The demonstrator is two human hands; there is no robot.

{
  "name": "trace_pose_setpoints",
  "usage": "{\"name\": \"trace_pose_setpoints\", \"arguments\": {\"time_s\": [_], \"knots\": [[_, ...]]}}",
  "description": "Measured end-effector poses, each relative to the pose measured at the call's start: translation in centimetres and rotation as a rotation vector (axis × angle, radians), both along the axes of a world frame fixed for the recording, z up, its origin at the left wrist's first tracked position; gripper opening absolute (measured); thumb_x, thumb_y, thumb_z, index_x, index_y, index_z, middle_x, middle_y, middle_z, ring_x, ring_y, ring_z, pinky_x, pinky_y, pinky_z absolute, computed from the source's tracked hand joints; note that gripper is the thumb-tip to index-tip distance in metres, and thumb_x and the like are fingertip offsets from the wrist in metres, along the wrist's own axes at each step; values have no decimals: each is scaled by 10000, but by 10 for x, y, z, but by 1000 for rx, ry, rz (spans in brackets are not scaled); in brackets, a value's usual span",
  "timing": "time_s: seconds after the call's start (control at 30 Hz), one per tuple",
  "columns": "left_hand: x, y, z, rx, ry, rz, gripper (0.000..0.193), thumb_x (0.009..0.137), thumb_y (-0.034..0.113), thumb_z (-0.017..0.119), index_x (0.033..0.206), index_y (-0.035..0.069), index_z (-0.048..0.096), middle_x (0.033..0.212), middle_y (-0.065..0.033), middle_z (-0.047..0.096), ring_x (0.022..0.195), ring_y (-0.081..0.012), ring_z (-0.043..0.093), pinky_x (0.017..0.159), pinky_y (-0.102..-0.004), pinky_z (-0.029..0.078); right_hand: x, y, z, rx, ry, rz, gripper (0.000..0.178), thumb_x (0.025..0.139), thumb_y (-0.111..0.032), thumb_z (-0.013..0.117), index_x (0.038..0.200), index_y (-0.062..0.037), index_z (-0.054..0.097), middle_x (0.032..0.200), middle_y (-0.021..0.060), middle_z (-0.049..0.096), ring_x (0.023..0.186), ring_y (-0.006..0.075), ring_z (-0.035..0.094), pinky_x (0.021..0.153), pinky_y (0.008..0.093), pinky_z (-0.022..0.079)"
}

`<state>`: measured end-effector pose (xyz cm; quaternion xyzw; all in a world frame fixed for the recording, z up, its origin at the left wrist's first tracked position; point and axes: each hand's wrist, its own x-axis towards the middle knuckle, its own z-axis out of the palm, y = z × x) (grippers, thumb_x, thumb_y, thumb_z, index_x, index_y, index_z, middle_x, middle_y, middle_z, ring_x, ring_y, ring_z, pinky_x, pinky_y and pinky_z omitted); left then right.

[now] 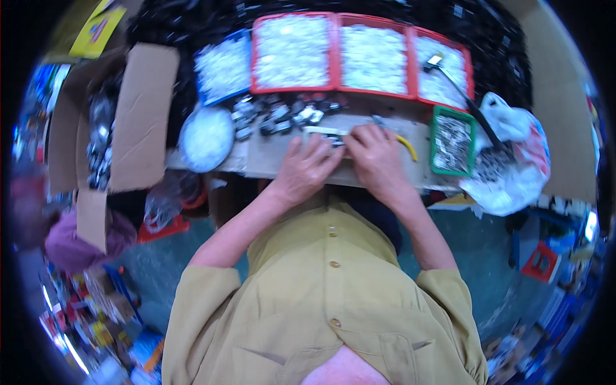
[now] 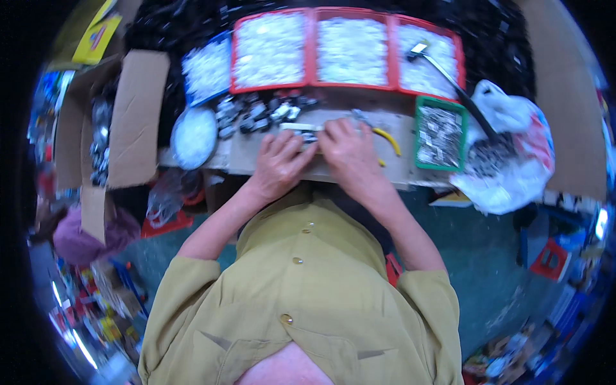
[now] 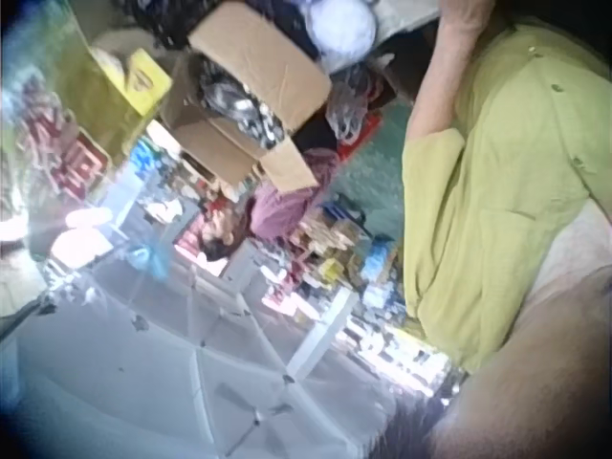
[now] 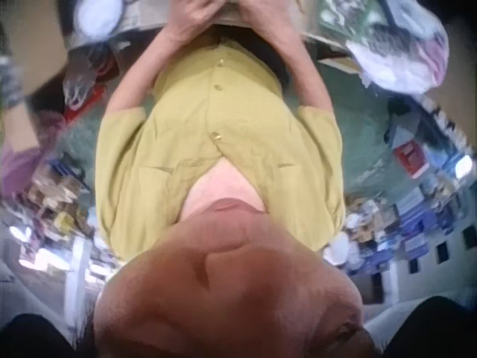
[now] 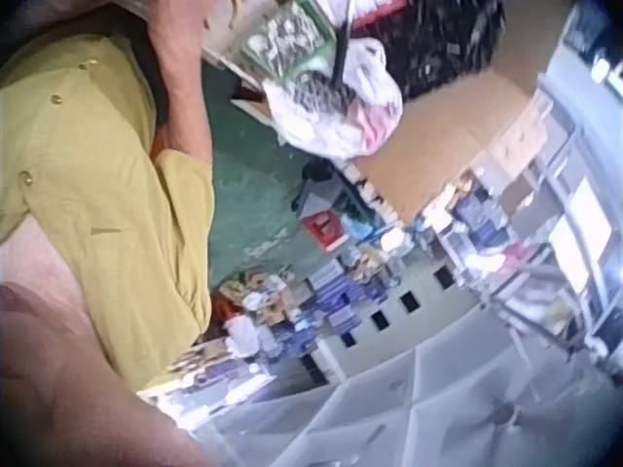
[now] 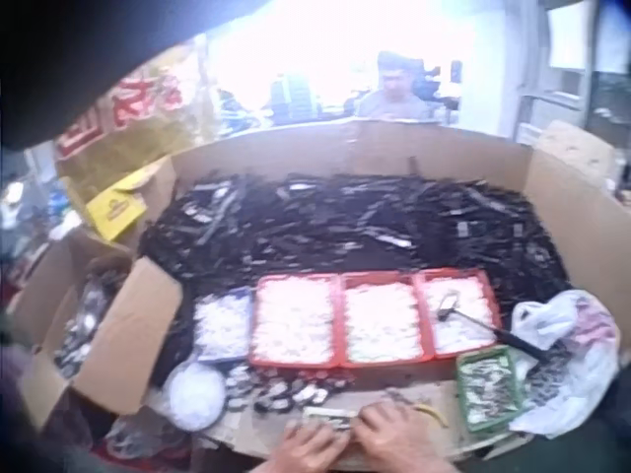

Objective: The person assembles small metal lock bodies by inserting pins and white plastic components into a jig. They use a hammer to tap the pins into place and pliers to adjust the parts, repeating the process for multiple units.

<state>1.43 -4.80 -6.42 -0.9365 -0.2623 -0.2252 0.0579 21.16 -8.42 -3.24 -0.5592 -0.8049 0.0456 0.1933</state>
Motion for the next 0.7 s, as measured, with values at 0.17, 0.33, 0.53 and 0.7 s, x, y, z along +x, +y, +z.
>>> {"name": "trace_pose_setpoints", "arguments": {"time_s": [0.17,0.33,0.53,0.7], "knots": [[4,1,1,-39,-85,-12,376,800,203,762,1155,109,681,1008,-56,569,1046,-257,540,853,-408,386,38,-17,17,43,232,-88,246,799,-77,677,1038,-49,626,1095,92,589,1102,279,571,939,480,420],[6,-1,5,-83,-88,-9,369,805,189,768,1152,97,682,950,-60,543,981,-265,527,833,-402,391,159,-64,37,178,216,-531,138,798,18,657,935,1,653,917,165,649,847,352,651,761,427,511],[1,-1,4,-115,-138,-54,407,778,192,777,1161,93,680,977,-74,567,995,-286,536,846,-426,420,250,-91,-1,37,-146,-721,289,801,63,572,1052,-27,684,1051,169,645,963,376,634,832,440,502],[-20,11,29,-103,-214,15,386,780,210,781,1136,96,687,979,-51,588,1011,-272,550,852,-403,417,277,-97,-16,-80,-206,-713,329,779,72,600,1081,-19,693,1175,198,629,1105,395,598,946,421,481]]}}
